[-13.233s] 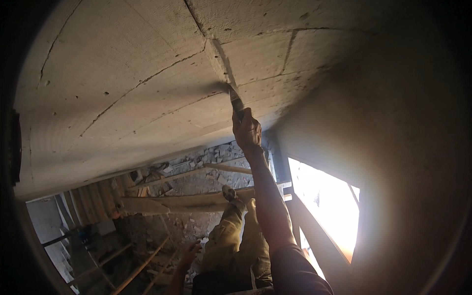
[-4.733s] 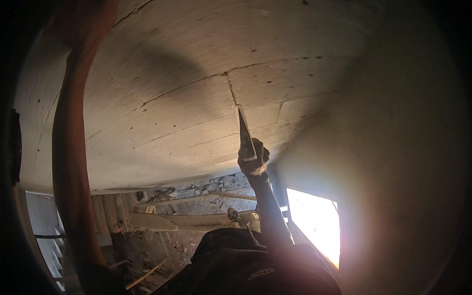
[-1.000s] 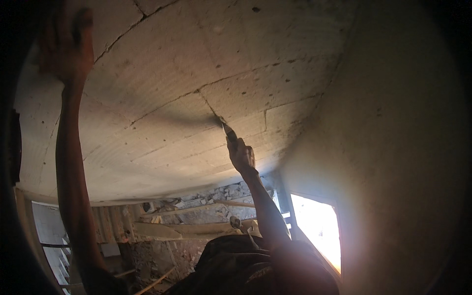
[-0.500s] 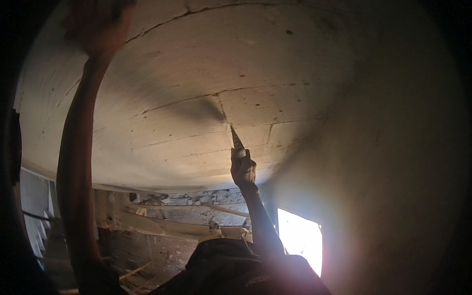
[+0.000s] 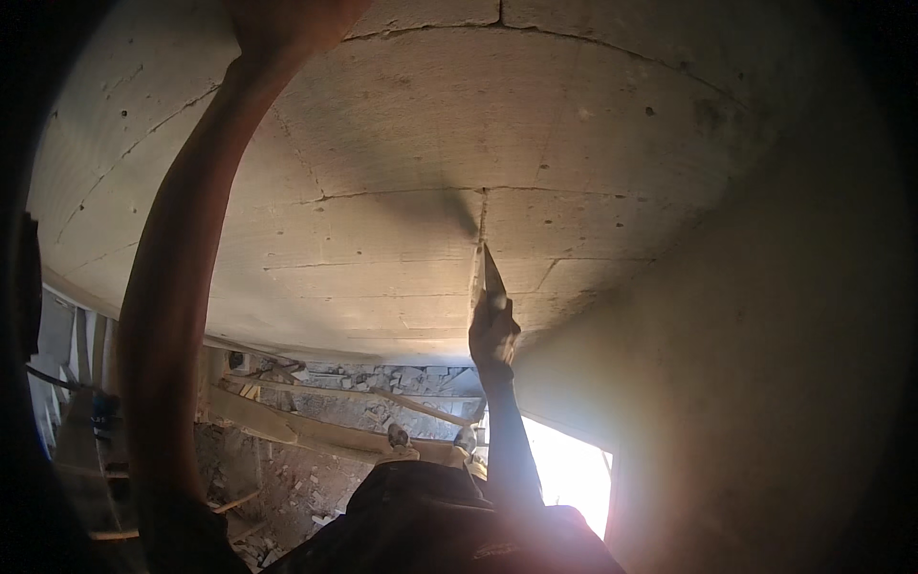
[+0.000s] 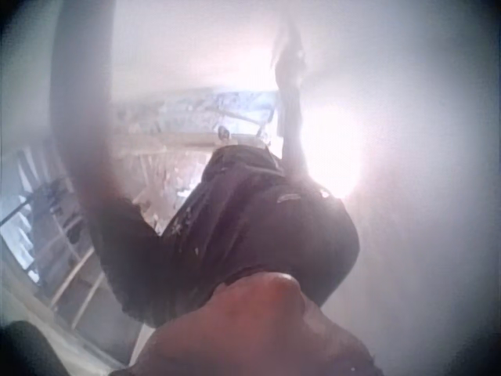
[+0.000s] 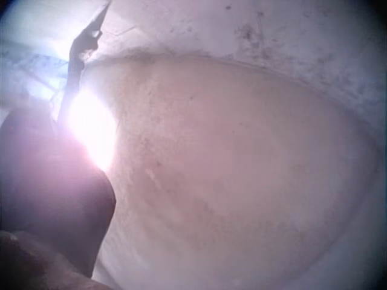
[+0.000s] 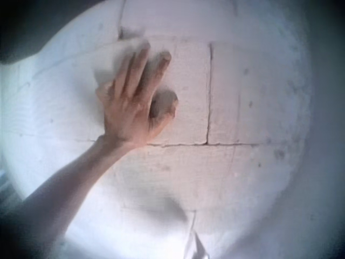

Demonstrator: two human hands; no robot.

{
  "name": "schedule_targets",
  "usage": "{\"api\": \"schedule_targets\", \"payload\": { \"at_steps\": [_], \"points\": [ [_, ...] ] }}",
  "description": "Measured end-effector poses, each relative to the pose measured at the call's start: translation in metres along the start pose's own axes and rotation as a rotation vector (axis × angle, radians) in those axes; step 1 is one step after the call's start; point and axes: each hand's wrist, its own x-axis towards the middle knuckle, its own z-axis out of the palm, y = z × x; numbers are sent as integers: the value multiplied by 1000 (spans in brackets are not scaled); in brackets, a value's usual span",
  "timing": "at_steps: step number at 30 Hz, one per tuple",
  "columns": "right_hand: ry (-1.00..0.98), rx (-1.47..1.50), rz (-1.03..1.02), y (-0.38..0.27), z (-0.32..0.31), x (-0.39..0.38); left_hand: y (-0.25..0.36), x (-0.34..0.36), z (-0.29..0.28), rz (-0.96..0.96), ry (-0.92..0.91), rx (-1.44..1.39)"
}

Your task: The person uses a putty knife to fill a groove in a concrete ceiling with white material, smoothing it into the gap.

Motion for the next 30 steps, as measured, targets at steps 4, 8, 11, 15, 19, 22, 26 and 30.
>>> {"api": "schedule_targets", "payload": {
  "at_steps": [4,8,11,15,19,22,26,30],
  "points": [
    [292,-253,-398,-11,-5,-13,-24,-2,35,95,191,159],
    [-48,-156,78,8,3,-5,19,-1,4,-349,-131,-487],
    [-101,-101,207,-23,3,2,7,-8,-5,-133,-198,-41],
    [125,-143,-118,-28,-6,-21,-1,-6,2,-91,-145,-73],
    [-43,-217,7,-4,6,-6,-12,-7,27,25,94,107],
    [-69,-44,120,-31,-3,-2,-23,-12,39,60,168,167],
    [155,-5,-156,-44,-11,-16,-10,-9,3,-46,-148,97],
    [82,-96,-59,-14,1,-15,11,8,-27,-279,-386,-386]
  ]
}}
